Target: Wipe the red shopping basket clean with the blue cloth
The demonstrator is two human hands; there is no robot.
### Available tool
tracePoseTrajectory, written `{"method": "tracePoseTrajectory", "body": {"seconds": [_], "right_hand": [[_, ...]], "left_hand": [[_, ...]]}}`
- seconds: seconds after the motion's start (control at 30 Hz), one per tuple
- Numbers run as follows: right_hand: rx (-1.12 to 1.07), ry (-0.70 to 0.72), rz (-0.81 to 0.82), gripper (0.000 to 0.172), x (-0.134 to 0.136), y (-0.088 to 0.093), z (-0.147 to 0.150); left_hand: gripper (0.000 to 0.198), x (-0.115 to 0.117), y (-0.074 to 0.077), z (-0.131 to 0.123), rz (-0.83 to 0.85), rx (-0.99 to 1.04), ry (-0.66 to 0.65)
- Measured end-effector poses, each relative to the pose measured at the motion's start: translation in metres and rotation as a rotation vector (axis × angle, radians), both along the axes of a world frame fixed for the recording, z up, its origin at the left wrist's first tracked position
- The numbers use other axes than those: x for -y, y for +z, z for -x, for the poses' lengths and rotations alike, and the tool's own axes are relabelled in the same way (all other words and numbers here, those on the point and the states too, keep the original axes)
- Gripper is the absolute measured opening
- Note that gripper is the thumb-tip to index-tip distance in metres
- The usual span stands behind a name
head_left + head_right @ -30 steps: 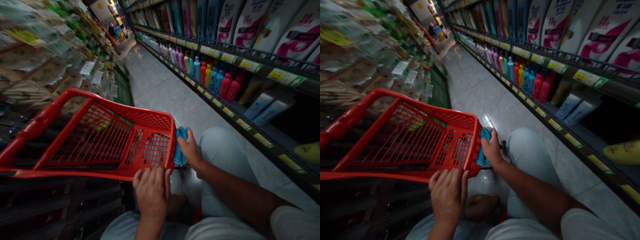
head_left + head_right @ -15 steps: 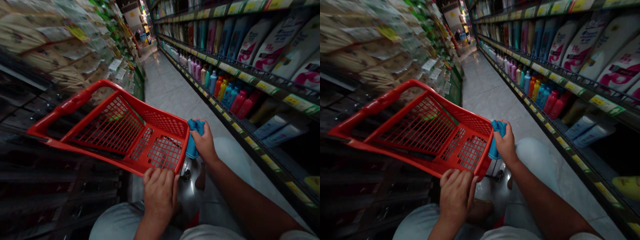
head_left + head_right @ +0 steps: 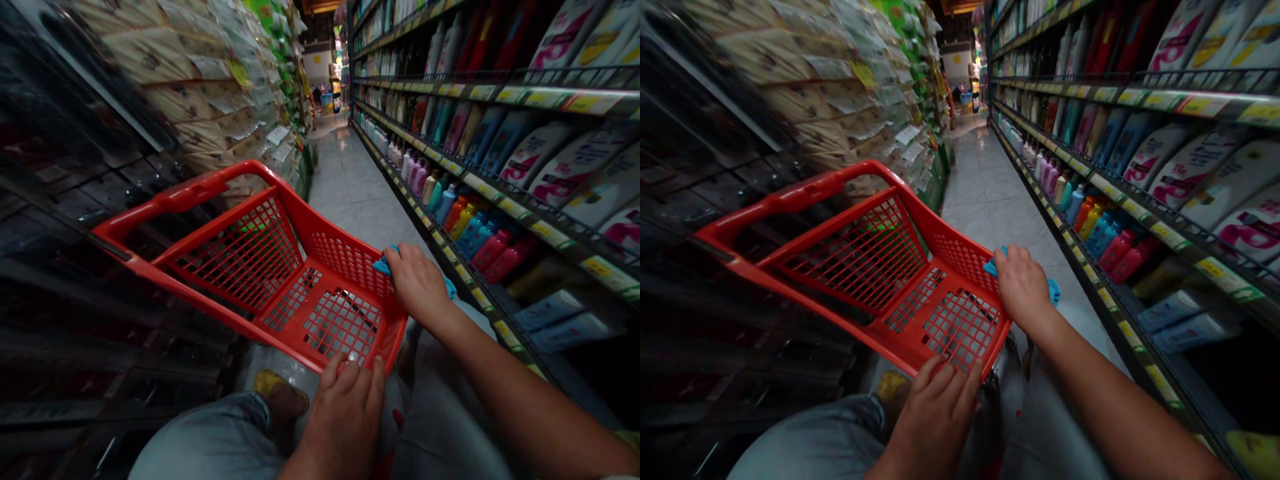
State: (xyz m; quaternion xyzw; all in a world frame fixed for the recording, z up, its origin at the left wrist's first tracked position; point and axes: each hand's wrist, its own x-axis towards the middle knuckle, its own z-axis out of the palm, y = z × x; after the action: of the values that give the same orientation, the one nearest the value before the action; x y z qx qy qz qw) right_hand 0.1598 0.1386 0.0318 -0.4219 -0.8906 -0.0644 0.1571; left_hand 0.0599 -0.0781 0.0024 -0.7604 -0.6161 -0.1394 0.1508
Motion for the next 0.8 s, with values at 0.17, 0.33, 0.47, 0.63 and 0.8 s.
{"method": "tracePoseTrajectory", "body": {"seconds": [0.17,0.33,0.47,0.63,0.8], "right_hand": [[0.155,-0.017,0.033,0.026,0.016,0.008,-0.009],[0.278,0.010,0.048,0.030,0.039,0.013,-0.008],[0.419,0.345,0.244,0.023,0.057,0.020,-0.009],[0.641,0.404,0.327,0.021,0.041,0.031,-0.002],[0.997,0.680,0.591,0.023,0.028,0.026,0.039]], "left_hand": [[0.046,-0.001,0.023,0.063,0.076,0.093,-0.183],[0.049,-0.012,0.024,0.089,-0.007,0.068,-0.281],[0.047,-0.013,0.025,0.093,0.005,0.036,-0.324],[0.056,-0.011,0.030,0.126,-0.101,0.042,-0.236],[0.042,-0.007,0.019,0.136,-0.289,0.143,-0.214]]}}
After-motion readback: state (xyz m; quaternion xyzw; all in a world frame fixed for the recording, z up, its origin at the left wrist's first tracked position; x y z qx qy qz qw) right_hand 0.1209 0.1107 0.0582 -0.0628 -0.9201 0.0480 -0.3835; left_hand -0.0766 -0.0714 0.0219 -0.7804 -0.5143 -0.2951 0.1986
